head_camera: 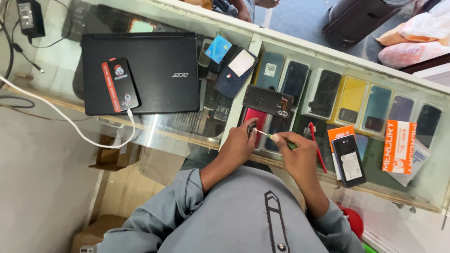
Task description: The person works on a disassembled mobile phone, using a screwdriver to tighten screws on the internal frame. They briefly connect a charging cable to a separate phone on the counter, then return to the disassembled unit to continue screwing in components.
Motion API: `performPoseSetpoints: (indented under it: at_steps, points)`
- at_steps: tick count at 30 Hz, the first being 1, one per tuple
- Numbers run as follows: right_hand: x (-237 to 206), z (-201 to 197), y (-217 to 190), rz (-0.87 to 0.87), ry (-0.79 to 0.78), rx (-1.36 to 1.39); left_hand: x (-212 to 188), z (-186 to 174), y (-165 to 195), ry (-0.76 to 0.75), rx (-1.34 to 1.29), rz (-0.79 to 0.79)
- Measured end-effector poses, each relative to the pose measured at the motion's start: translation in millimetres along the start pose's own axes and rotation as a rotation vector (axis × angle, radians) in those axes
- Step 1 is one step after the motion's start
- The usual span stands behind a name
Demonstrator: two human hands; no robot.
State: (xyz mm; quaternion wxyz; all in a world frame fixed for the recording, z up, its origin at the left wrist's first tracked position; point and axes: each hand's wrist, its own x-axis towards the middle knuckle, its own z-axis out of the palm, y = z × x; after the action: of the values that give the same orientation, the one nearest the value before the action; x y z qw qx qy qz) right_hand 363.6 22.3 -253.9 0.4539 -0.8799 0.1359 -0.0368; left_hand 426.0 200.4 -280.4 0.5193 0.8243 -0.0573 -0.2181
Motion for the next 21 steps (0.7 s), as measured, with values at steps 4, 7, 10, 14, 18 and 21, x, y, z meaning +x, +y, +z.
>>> performPoseSetpoints:
  at_steps: [4,7,10,14,18,21]
  points:
    - [3,1,1,-0.05,-0.089,0.074,1,-1,-4,0.06,-0.025,0.163]
    - [5,5,3,-0.166,-0.021,0.005,1,-2,-5,0.039,-0.019,0.045]
    - [13,4,11,0.24,-0.132,-0.042,2,-3,-3,0.014,-0.013,0.007]
    - [33,-11,27,0.279,-0.391,0.363,1,-7,0,0.046,-0.009,0.099]
    - [51,-24,43,0.197,-0.449,0.441,2,-16,-3,0.062,-0.167,0.066]
    - [72,-11,53,0.051,-0.342,0.416,5,-27,-10,0.076,-0.373,0.101]
